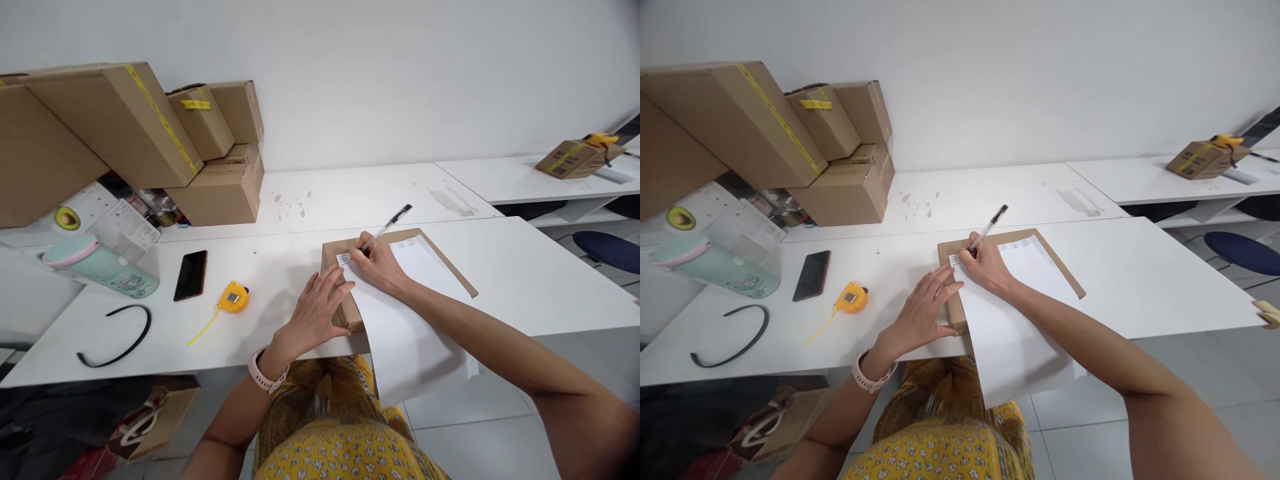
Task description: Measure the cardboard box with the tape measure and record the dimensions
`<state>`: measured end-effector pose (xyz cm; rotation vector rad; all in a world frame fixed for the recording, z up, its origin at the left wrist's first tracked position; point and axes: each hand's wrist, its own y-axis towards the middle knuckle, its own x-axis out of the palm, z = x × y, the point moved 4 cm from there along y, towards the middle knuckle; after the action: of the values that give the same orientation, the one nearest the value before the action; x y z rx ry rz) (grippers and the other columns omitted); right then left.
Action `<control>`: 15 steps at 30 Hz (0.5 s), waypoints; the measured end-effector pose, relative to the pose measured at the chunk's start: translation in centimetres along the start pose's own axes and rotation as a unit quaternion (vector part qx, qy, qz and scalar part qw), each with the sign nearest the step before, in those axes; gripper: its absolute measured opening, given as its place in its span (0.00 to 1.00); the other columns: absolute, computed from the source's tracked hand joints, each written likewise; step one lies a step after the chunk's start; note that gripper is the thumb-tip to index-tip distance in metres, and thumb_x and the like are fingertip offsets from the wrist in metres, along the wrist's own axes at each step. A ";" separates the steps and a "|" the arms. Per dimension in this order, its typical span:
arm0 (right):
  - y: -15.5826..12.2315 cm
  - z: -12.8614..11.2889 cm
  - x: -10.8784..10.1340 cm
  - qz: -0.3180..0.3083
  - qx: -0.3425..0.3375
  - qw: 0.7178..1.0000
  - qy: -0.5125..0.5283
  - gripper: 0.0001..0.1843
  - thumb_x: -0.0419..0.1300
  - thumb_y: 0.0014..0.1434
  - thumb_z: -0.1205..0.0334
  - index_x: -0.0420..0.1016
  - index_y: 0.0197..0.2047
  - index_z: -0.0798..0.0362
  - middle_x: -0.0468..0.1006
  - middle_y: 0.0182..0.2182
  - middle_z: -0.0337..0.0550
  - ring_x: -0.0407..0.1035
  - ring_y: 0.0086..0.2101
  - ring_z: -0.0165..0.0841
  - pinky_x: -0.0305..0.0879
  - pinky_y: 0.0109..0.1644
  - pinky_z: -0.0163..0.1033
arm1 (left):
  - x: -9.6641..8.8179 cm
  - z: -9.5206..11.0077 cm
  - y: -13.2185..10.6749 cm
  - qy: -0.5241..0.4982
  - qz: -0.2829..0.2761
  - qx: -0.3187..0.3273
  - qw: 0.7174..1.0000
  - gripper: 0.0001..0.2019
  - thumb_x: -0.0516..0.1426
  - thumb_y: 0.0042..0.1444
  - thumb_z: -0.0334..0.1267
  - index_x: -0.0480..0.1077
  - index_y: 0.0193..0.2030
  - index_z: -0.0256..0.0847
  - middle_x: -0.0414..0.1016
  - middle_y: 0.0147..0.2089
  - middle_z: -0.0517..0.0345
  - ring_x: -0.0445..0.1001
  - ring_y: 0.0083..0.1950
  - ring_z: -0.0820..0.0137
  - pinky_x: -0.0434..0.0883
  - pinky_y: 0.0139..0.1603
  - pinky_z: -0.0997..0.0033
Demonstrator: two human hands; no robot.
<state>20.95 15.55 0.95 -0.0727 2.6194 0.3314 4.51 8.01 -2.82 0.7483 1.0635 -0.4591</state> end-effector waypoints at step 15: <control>-8.9 3.1 -13.0 0.434 0.018 0.901 -0.019 0.17 0.51 0.67 0.45 0.69 0.45 0.50 0.74 0.25 0.40 0.69 0.24 0.34 0.64 0.29 0.40 | -0.1 -0.3 -0.4 -0.007 0.016 -0.003 1.000 0.44 0.69 0.51 0.55 0.53 0.67 0.47 0.56 0.73 0.38 0.51 0.77 0.48 0.58 0.72 0.36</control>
<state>34.79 7.54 2.67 1.1238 2.4600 0.5614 4.03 7.93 -2.96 0.7550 1.0390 -0.4334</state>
